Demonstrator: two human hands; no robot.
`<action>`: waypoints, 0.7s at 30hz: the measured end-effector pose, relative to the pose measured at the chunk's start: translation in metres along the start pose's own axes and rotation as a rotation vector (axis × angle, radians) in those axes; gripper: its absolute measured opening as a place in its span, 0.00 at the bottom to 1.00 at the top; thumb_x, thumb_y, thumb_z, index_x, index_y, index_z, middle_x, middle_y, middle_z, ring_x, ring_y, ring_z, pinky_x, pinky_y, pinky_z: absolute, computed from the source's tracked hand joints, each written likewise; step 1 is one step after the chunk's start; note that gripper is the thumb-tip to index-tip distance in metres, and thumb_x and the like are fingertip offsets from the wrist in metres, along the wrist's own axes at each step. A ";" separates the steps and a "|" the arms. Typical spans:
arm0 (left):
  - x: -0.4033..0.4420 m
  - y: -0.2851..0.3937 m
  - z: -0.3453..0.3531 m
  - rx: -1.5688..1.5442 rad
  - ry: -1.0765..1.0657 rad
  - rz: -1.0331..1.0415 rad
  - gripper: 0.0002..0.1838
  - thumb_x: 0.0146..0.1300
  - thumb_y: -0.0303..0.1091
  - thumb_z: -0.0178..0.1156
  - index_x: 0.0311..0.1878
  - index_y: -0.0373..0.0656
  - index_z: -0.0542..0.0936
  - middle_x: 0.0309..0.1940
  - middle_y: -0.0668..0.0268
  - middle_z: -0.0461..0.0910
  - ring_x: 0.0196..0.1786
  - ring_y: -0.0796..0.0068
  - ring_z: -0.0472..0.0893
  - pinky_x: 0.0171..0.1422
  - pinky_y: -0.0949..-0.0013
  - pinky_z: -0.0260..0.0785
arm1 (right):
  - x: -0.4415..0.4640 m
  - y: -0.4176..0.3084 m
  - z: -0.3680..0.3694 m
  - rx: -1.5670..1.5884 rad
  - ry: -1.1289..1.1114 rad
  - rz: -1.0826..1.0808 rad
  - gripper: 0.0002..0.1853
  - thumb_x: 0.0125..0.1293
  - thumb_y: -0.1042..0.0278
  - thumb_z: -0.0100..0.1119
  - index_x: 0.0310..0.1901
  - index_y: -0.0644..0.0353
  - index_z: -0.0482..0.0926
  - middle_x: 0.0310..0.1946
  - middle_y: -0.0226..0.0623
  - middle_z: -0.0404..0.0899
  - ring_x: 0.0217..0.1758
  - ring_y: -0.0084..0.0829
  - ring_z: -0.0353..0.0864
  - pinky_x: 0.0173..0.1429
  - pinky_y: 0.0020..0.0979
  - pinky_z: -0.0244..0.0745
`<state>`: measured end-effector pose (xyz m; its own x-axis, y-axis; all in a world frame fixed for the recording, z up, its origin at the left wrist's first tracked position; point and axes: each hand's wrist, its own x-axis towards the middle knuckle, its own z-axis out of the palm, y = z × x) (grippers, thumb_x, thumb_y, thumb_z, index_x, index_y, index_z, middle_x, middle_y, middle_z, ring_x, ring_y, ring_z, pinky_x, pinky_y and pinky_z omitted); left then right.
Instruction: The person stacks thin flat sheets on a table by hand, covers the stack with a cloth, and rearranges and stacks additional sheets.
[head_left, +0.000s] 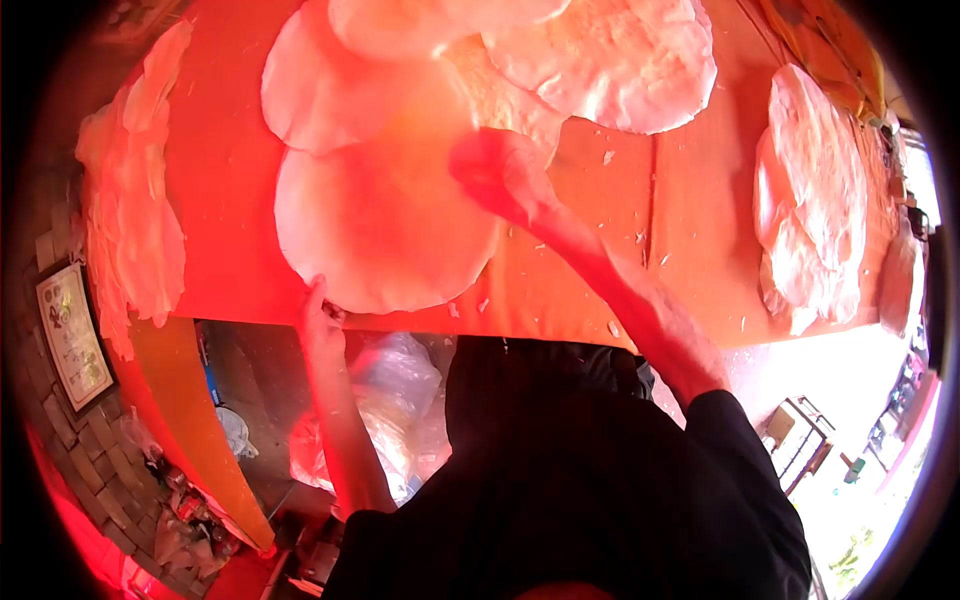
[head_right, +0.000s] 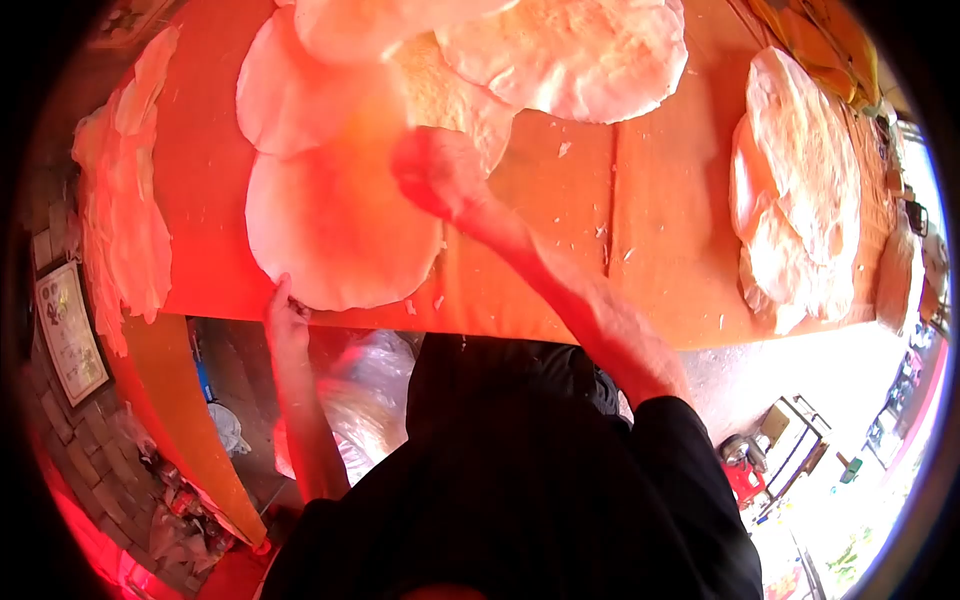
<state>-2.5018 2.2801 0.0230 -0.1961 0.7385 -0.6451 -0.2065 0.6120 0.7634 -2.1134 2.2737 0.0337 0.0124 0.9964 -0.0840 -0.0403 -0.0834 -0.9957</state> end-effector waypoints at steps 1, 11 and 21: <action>-0.001 -0.002 -0.003 -0.024 -0.040 -0.020 0.16 0.66 0.37 0.63 0.55 0.43 0.76 0.39 0.71 0.82 0.40 0.79 0.79 0.47 0.74 0.73 | -0.010 -0.024 0.009 0.161 0.010 -0.043 0.12 0.54 0.64 0.61 0.35 0.64 0.76 0.32 0.45 0.80 0.31 0.35 0.82 0.33 0.40 0.71; -0.103 -0.080 0.133 -0.281 -0.579 -0.247 0.19 0.68 0.28 0.56 0.61 0.35 0.73 0.54 0.61 0.80 0.58 0.69 0.78 0.63 0.65 0.71 | -0.148 -0.110 -0.167 -0.411 0.493 0.411 0.26 0.59 0.58 0.68 0.54 0.68 0.78 0.44 0.41 0.85 0.47 0.32 0.84 0.54 0.33 0.78; -0.151 -0.072 0.200 -0.275 -0.767 -0.113 0.17 0.67 0.34 0.65 0.55 0.46 0.73 0.39 0.74 0.76 0.40 0.85 0.74 0.44 0.76 0.68 | -0.154 -0.104 -0.017 -0.723 0.059 -0.077 0.36 0.50 0.57 0.77 0.59 0.63 0.75 0.44 0.49 0.79 0.49 0.47 0.81 0.50 0.42 0.79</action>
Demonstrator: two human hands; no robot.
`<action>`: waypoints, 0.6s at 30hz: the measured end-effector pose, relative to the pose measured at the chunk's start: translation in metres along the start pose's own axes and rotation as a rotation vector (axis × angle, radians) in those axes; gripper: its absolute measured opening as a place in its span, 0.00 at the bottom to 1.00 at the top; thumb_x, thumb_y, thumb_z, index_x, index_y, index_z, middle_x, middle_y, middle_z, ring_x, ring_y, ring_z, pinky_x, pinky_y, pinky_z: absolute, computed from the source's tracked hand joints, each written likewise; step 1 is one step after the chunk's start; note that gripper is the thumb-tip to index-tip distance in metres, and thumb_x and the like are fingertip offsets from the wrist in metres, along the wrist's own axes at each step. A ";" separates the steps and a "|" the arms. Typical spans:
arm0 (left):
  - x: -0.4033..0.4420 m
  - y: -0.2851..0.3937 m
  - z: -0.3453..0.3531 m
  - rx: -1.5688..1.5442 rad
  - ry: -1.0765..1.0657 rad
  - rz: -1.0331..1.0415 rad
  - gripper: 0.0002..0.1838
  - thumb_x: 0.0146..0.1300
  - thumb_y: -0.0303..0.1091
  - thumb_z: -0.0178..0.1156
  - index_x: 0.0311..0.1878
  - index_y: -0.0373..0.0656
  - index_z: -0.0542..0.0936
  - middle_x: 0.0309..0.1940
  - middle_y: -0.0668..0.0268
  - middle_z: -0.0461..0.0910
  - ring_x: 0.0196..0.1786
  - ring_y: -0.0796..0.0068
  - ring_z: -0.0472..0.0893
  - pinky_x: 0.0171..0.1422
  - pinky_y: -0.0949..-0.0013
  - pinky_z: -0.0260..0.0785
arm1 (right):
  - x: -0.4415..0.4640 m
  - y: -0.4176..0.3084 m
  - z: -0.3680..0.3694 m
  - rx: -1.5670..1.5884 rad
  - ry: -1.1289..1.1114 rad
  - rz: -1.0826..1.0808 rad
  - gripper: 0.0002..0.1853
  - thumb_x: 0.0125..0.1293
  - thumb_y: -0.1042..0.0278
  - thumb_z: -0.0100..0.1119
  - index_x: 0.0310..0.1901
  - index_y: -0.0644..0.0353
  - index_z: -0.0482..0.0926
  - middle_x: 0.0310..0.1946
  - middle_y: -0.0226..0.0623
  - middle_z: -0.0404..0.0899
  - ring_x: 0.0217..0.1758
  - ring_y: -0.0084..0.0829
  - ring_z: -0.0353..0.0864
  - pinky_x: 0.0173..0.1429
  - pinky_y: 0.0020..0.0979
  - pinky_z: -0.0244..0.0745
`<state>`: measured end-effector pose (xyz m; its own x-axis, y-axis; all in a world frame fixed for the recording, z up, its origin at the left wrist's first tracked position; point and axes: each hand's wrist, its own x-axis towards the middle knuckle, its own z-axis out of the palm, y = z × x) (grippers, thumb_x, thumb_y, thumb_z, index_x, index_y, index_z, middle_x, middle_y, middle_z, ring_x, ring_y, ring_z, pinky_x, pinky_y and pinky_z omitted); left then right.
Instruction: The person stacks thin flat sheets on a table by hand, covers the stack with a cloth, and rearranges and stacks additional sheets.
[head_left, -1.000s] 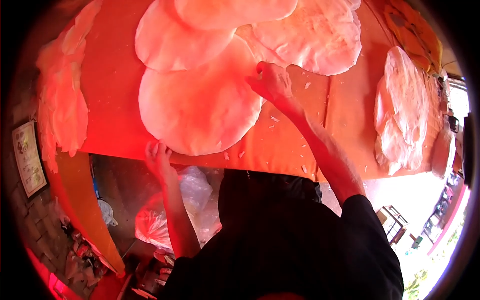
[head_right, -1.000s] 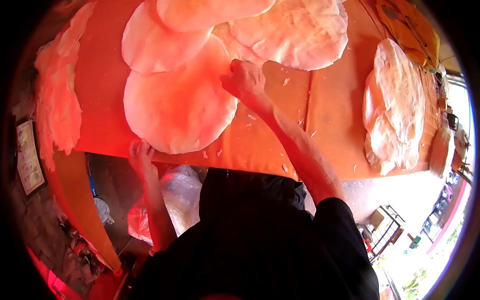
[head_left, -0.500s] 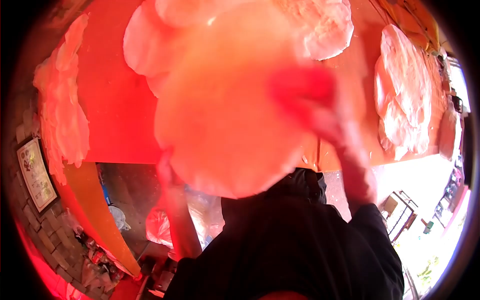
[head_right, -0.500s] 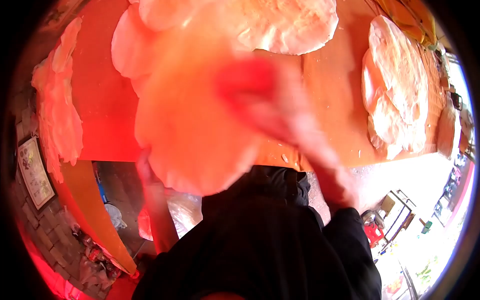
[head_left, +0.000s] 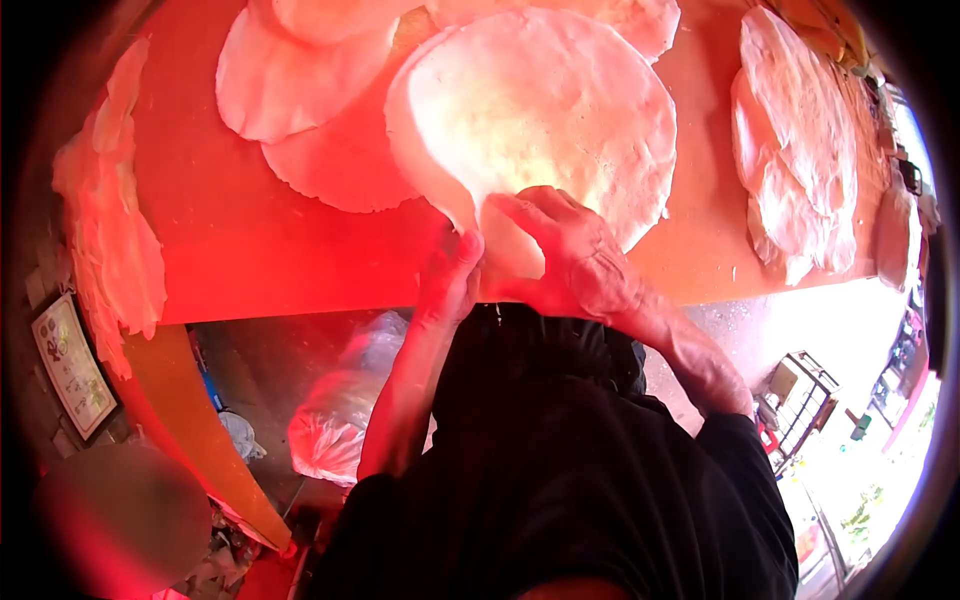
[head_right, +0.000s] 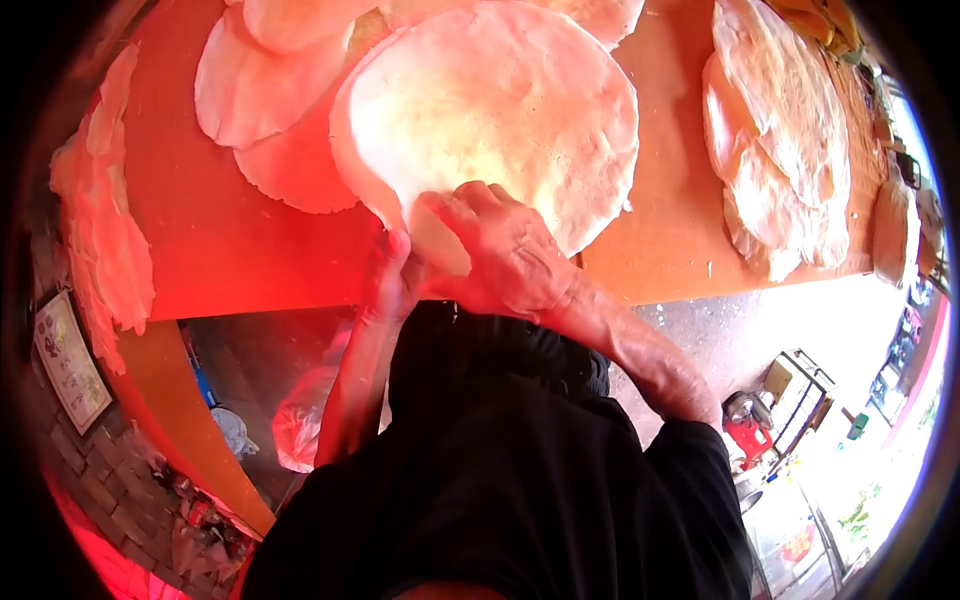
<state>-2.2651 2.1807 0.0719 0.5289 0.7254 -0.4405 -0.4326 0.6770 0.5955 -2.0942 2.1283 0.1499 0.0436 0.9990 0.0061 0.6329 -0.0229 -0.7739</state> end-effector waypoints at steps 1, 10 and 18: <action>0.004 0.002 0.002 0.016 -0.017 0.007 0.17 0.67 0.34 0.64 0.57 0.45 0.72 0.42 0.73 0.76 0.43 0.83 0.74 0.47 0.75 0.68 | -0.001 0.003 -0.003 0.023 0.025 0.005 0.32 0.51 0.60 0.76 0.56 0.64 0.77 0.42 0.48 0.80 0.47 0.47 0.82 0.49 0.41 0.79; 0.016 -0.010 -0.016 0.263 0.125 0.091 0.12 0.69 0.31 0.56 0.54 0.43 0.77 0.47 0.68 0.80 0.49 0.75 0.80 0.51 0.72 0.74 | -0.002 0.021 0.026 -0.165 0.243 -0.034 0.11 0.54 0.68 0.62 0.39 0.61 0.83 0.28 0.46 0.79 0.33 0.45 0.82 0.38 0.40 0.78; 0.021 -0.010 -0.085 -0.024 -0.131 -0.211 0.13 0.75 0.40 0.51 0.53 0.41 0.75 0.40 0.66 0.78 0.31 0.75 0.72 0.33 0.73 0.64 | 0.007 0.044 -0.061 -0.264 0.212 0.072 0.03 0.51 0.72 0.60 0.28 0.56 0.82 0.23 0.35 0.81 0.26 0.38 0.81 0.32 0.38 0.75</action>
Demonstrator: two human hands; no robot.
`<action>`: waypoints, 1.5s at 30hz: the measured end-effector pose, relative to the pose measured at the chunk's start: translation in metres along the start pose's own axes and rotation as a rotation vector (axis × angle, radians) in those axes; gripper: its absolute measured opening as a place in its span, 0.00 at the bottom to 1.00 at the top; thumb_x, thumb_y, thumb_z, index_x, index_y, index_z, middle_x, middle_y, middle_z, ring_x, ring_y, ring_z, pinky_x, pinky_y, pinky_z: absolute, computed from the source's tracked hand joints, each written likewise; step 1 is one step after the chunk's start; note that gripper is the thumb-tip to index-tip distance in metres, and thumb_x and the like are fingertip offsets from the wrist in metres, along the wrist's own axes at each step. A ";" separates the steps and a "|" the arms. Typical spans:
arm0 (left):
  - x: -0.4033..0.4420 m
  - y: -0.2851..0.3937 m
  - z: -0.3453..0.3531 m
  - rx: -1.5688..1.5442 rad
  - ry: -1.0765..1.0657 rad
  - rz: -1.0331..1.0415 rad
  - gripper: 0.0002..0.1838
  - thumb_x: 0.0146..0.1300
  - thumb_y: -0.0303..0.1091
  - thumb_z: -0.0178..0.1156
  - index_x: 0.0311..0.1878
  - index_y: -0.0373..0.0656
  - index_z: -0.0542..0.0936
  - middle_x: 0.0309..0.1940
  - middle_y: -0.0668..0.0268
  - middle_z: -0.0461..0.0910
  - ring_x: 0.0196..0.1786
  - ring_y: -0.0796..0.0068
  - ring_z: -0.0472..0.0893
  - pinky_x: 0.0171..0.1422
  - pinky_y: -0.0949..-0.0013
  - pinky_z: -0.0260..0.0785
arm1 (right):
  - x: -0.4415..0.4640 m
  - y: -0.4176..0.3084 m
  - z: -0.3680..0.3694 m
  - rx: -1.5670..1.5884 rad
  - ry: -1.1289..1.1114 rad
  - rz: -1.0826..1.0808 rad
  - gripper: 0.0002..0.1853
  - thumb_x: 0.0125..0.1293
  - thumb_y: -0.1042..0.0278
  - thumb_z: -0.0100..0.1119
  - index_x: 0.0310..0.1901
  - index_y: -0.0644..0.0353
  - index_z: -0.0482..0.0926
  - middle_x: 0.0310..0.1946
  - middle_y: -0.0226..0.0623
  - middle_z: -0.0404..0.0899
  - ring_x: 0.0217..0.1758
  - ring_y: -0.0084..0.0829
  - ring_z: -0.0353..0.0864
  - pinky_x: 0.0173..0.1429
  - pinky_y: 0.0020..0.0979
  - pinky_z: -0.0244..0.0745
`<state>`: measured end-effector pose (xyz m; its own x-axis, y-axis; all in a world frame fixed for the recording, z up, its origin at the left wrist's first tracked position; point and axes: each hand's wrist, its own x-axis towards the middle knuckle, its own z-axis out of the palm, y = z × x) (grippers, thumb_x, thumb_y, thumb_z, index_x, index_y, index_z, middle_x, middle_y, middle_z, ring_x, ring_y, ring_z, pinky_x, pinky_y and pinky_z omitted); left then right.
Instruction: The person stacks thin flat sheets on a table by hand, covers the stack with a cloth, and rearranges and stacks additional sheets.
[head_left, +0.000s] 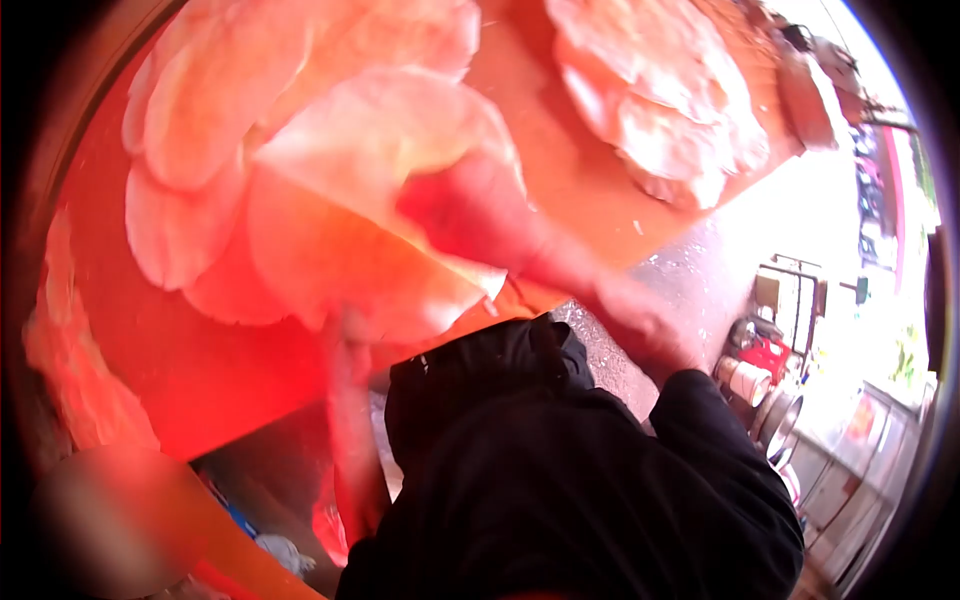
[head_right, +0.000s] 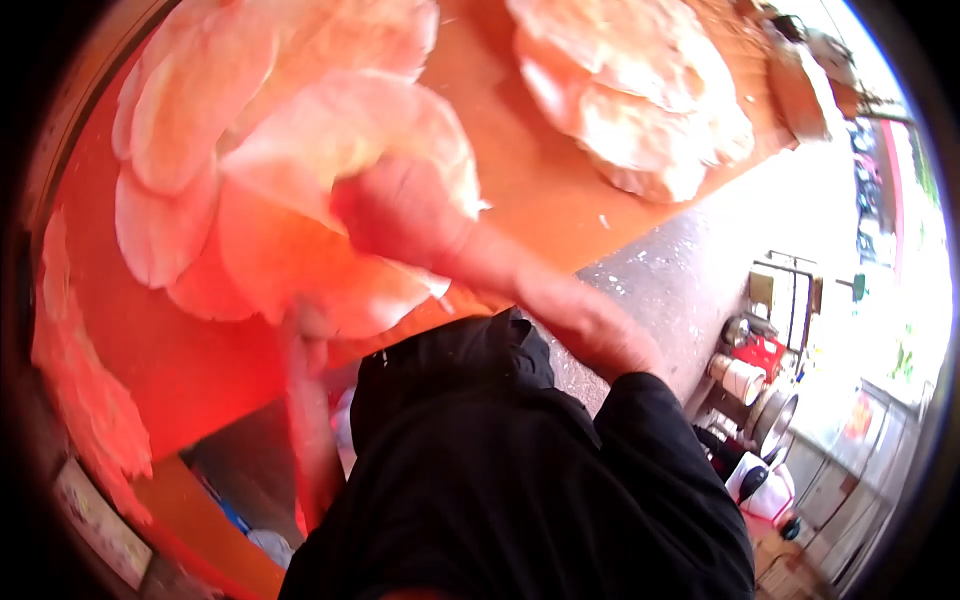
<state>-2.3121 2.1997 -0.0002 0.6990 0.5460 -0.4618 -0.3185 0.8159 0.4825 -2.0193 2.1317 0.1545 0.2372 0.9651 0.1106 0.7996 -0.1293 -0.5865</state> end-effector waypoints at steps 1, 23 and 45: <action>-0.002 0.003 0.003 0.041 0.173 0.054 0.16 0.73 0.38 0.54 0.58 0.39 0.74 0.50 0.64 0.79 0.44 0.75 0.79 0.45 0.71 0.74 | 0.001 0.023 -0.040 0.025 0.090 -0.098 0.10 0.53 0.74 0.63 0.37 0.52 0.86 0.30 0.35 0.85 0.30 0.33 0.84 0.37 0.34 0.78; -0.005 0.025 0.131 0.085 -0.100 0.124 0.39 0.69 0.61 0.52 0.73 0.43 0.60 0.65 0.58 0.70 0.61 0.55 0.74 0.62 0.54 0.69 | -0.086 0.008 -0.012 0.187 0.011 -0.027 0.38 0.53 0.39 0.69 0.53 0.66 0.74 0.35 0.45 0.79 0.41 0.44 0.82 0.45 0.44 0.76; 0.027 0.002 0.118 0.671 0.084 0.030 0.26 0.74 0.38 0.51 0.70 0.37 0.64 0.55 0.56 0.76 0.51 0.63 0.82 0.54 0.65 0.76 | -0.080 0.208 -0.368 -1.451 0.355 0.460 0.08 0.61 0.69 0.57 0.40 0.56 0.82 0.28 0.42 0.83 0.29 0.41 0.83 0.33 0.40 0.77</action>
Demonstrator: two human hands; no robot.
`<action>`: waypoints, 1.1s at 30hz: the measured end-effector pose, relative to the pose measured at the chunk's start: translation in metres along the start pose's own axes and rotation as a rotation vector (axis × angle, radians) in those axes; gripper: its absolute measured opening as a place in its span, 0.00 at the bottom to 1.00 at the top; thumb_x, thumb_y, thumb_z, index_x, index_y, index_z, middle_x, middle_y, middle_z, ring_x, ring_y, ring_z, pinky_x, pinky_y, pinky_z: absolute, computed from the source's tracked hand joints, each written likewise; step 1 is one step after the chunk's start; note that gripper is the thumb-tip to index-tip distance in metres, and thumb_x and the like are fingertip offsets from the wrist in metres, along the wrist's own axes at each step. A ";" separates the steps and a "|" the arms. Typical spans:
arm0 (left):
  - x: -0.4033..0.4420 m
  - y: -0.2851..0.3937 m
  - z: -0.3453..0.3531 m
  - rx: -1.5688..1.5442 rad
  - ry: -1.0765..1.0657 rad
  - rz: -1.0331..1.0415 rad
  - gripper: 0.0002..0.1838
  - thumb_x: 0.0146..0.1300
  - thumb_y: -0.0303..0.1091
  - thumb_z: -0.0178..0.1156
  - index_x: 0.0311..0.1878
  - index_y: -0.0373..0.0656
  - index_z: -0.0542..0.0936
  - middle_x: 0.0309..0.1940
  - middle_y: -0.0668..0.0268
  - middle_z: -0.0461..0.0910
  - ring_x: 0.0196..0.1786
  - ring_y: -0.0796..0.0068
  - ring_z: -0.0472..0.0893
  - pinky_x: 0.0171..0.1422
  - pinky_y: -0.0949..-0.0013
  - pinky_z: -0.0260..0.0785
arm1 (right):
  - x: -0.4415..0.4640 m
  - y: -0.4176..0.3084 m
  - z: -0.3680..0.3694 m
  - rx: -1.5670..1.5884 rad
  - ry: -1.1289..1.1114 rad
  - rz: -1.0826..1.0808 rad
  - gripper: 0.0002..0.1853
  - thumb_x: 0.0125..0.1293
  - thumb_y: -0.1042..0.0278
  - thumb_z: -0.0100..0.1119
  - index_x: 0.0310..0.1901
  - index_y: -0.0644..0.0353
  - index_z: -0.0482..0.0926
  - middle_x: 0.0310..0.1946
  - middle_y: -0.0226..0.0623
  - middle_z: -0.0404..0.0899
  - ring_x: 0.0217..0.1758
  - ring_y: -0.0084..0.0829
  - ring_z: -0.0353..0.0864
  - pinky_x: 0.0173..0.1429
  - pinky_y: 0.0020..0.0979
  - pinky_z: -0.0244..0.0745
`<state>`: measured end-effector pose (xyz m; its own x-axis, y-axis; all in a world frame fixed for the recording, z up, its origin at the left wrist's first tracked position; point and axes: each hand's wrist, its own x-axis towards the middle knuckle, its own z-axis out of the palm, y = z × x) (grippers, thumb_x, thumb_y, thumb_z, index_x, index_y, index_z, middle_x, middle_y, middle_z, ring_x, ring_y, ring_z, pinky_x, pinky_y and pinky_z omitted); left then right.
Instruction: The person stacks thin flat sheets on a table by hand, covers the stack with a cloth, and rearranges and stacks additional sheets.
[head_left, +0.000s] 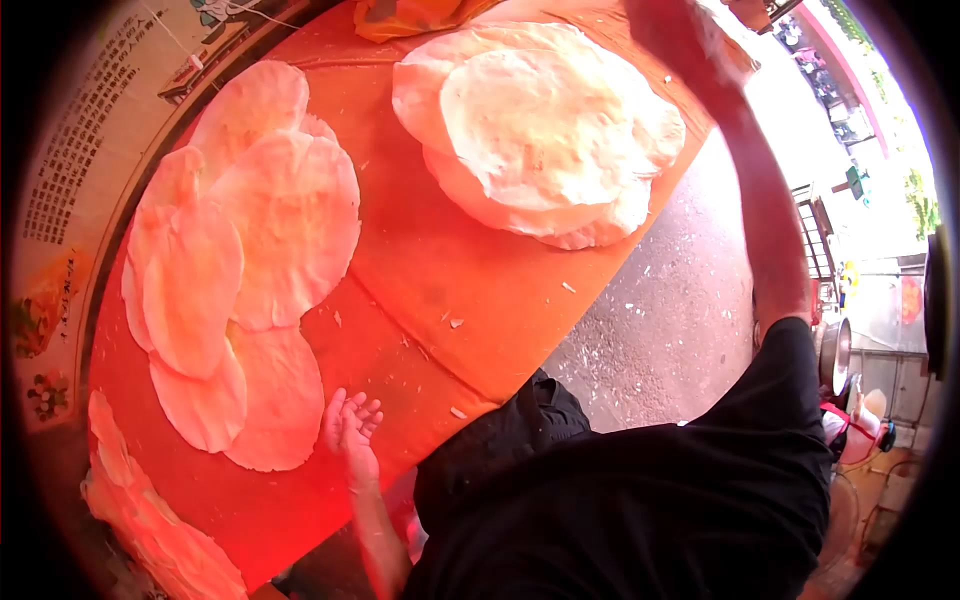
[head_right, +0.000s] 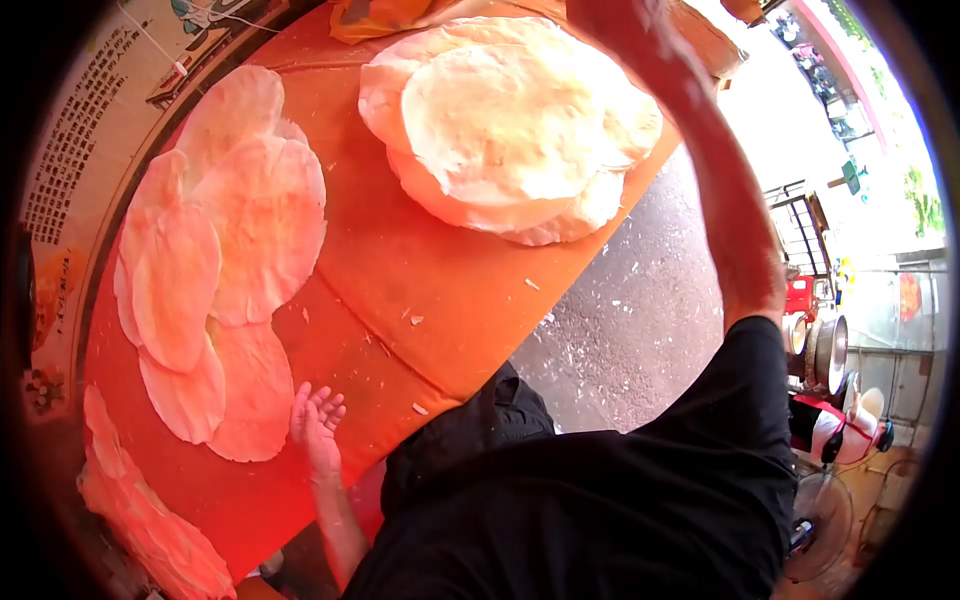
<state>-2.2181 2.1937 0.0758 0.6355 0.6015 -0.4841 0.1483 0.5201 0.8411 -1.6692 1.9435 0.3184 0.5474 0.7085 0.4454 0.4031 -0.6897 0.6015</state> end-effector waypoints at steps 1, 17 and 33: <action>0.002 -0.003 -0.003 0.005 0.017 0.001 0.26 0.74 0.38 0.52 0.70 0.37 0.64 0.55 0.56 0.77 0.51 0.64 0.82 0.53 0.66 0.76 | -0.021 -0.017 0.022 0.080 -0.097 0.004 0.10 0.61 0.67 0.57 0.43 0.56 0.82 0.29 0.43 0.83 0.30 0.44 0.83 0.34 0.42 0.77; -0.011 -0.018 -0.045 0.186 0.226 0.039 0.22 0.72 0.34 0.57 0.64 0.33 0.69 0.53 0.58 0.77 0.49 0.71 0.81 0.52 0.69 0.77 | -0.098 -0.388 -0.007 1.959 -0.729 0.553 0.27 0.63 0.56 0.67 0.54 0.73 0.75 0.39 0.42 0.82 0.39 0.33 0.83 0.39 0.31 0.78; 0.035 -0.012 -0.078 1.348 0.435 0.709 0.30 0.54 0.37 0.69 0.60 0.38 0.74 0.62 0.48 0.70 0.64 0.44 0.69 0.66 0.46 0.63 | 0.029 -0.369 -0.080 2.057 -0.359 0.356 0.09 0.64 0.68 0.61 0.41 0.63 0.84 0.29 0.35 0.81 0.24 0.25 0.75 0.23 0.28 0.66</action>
<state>-2.2568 2.2559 0.0296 0.6435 0.7221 0.2539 0.6148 -0.6852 0.3907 -1.8607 2.2302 0.1619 0.7451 0.6618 0.0822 0.1684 -0.0675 -0.9834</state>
